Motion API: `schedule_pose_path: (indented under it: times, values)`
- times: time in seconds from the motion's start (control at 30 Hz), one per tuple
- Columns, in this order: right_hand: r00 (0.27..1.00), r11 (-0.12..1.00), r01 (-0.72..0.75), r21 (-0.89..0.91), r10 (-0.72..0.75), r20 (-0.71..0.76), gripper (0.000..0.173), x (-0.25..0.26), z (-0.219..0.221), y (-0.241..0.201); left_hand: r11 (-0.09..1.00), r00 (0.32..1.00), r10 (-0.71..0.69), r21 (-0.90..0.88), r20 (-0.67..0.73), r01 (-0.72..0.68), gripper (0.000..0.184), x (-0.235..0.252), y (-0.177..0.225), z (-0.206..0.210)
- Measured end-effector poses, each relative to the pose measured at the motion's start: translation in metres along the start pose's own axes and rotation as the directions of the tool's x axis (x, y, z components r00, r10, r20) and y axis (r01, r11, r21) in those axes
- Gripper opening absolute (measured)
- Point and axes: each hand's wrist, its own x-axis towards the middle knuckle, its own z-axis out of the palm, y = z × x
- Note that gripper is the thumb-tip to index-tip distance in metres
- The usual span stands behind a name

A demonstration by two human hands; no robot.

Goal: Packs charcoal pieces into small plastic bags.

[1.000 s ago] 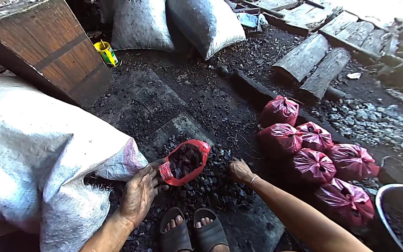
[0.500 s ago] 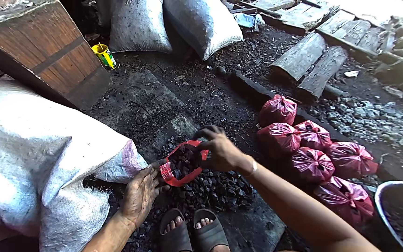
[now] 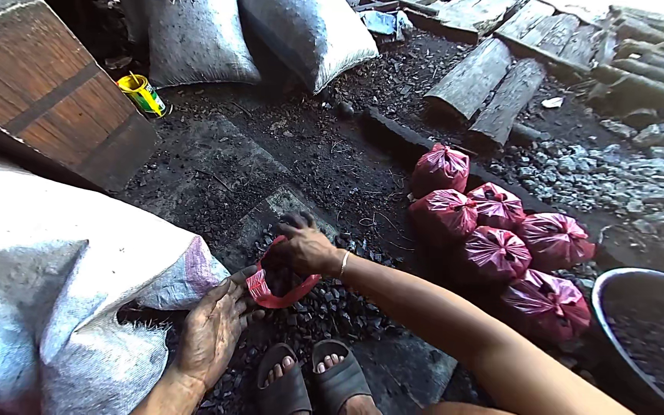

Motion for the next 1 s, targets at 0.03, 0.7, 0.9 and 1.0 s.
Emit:
schedule_pose_path:
  times: [0.03,0.7,0.9,1.0]
  values:
    - [0.994,0.999,-0.017,0.049,0.022,-0.108,0.024,-0.009,-0.015,0.007,1.0,1.0,0.002,-0.001,-0.003,-0.002,0.06,-0.001,0.0,-0.002]
    - [0.723,0.696,-0.69,0.199,0.648,0.241,0.047,-0.133,0.016,0.124,0.999,0.999,-0.013,-0.032,-0.041,0.012,0.058,-0.003,0.001,-0.004]
    - [0.917,0.86,-0.237,0.452,0.352,-0.188,0.031,-0.089,-0.079,0.042,1.0,1.0,-0.006,-0.022,-0.021,0.005,0.059,-0.001,0.002,0.001]
    - [0.97,0.959,-0.137,0.249,0.181,-0.161,0.031,-0.058,-0.045,0.008,1.0,1.0,-0.01,-0.029,-0.025,0.009,0.06,-0.002,0.0,0.001]
